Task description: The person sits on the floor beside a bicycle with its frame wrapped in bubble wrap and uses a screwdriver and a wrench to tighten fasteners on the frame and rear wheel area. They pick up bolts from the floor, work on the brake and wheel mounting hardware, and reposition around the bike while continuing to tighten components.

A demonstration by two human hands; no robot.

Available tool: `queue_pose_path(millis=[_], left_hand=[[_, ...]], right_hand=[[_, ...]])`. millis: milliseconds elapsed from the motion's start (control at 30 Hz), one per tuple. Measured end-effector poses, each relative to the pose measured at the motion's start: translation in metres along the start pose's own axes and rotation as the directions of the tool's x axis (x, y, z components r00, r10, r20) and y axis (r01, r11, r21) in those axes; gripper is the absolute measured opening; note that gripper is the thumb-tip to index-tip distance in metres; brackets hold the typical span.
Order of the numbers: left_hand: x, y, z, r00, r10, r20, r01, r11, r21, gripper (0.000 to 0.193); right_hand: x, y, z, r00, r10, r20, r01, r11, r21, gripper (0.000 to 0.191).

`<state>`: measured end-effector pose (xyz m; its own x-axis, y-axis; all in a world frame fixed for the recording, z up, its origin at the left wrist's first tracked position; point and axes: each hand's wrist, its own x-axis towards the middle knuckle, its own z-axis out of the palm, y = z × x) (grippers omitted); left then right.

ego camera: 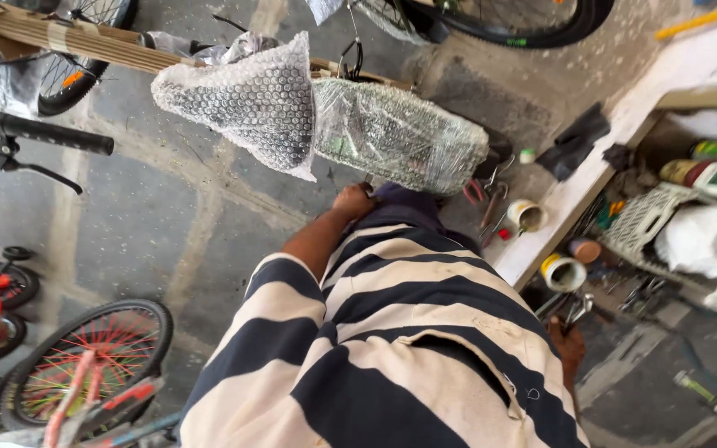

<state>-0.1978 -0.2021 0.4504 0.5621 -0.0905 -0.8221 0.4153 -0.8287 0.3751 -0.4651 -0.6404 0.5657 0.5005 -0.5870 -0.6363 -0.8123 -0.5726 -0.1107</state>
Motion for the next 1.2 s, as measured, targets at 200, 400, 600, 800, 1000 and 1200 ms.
queue_pose_path(millis=[200,400,600,800,1000,1200], left_hand=[[-0.022,0.043,0.024,1.000,0.002,-0.026,-0.007,0.978,-0.207,0.068],[-0.036,0.117,0.039,0.998,0.014,0.056,0.052,0.197,-0.979,0.077],[-0.039,0.188,0.083,0.993,-0.115,0.026,-0.025,-0.424,-0.905,0.079],[-0.012,0.238,0.099,0.742,-0.669,-0.046,-0.315,-0.288,-0.904,0.086],[-0.011,0.244,0.109,0.567,-0.823,-0.026,-0.217,-0.119,-0.969,0.078],[-0.045,0.175,0.149,0.515,-0.853,-0.080,-0.282,-0.081,-0.956,0.070]], right_hand=[[0.065,-0.043,-0.035,0.979,-0.173,0.108,0.183,0.979,-0.088,0.036],[0.131,-0.116,-0.058,0.895,-0.365,0.255,0.418,0.887,-0.198,0.037],[0.208,-0.170,-0.109,0.776,-0.525,0.349,0.617,0.746,-0.251,0.038],[0.270,-0.131,-0.170,0.658,-0.600,0.455,0.747,0.600,-0.287,0.038],[0.311,-0.098,-0.187,0.607,-0.605,0.515,0.789,0.534,-0.302,0.039],[0.317,-0.118,-0.192,0.590,-0.575,0.567,0.806,0.468,-0.363,0.040]])
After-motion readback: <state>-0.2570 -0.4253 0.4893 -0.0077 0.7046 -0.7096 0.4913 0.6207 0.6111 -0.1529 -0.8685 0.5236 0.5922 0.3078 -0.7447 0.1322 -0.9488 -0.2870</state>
